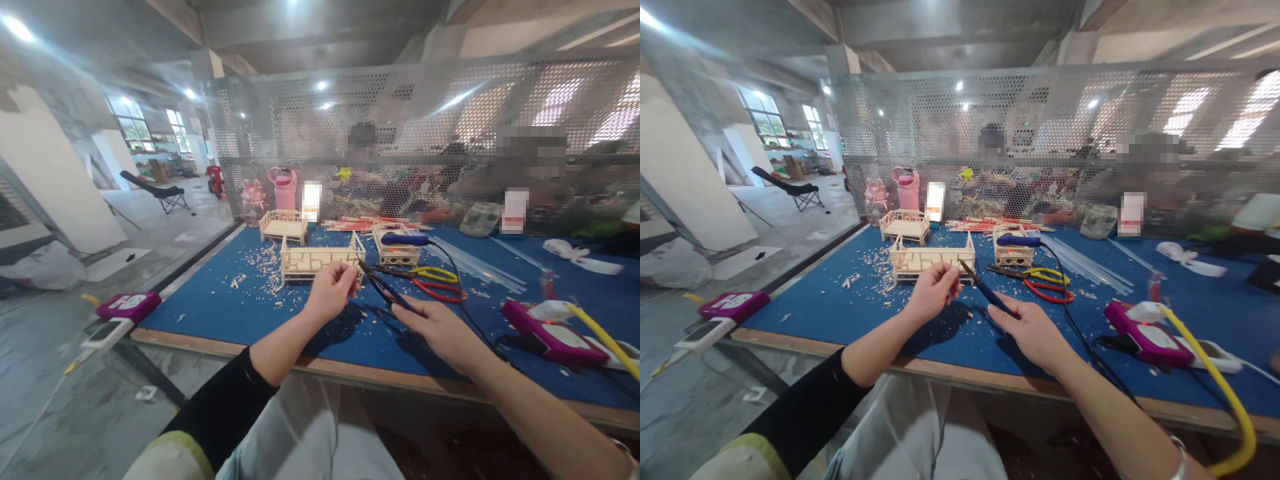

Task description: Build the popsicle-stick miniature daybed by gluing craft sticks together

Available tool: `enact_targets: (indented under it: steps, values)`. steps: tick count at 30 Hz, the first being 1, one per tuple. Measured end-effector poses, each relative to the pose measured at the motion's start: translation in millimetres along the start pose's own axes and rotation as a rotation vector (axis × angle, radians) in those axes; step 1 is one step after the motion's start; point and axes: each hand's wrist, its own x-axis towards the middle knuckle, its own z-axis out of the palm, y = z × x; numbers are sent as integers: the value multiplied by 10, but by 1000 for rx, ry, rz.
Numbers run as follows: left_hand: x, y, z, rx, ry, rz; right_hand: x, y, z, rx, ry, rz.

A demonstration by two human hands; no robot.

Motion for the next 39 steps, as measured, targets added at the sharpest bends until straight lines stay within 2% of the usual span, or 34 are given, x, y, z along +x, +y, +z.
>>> enact_targets:
  steps: [4, 9, 12, 16, 20, 27, 33, 39]
  values:
    - [-12, -5, -5, 48, -1, 9, 13, 62, -8, -63, -8, -25]
    - [-72, 15, -26, 270, -29, 189, -14, 56, 2, -139, 16, -25]
    - [-91, 25, -44, 351, -39, 252, -22, 37, 23, -144, 56, -20]
    - [-100, 24, -45, 351, -79, 253, 17, 83, 49, -88, 70, -22]
    - [-137, 24, -21, 386, -185, 261, 102, 171, 68, -216, 5, -36]
    - [-156, 20, -24, 405, -223, 281, 225, 257, 99, -330, 76, -163]
    - [-167, 11, -7, 338, -267, 251, 196, 269, 47, -279, -46, -87]
    - [-188, 18, 8, 249, -308, 201, 171, 200, -30, -299, -118, -114]
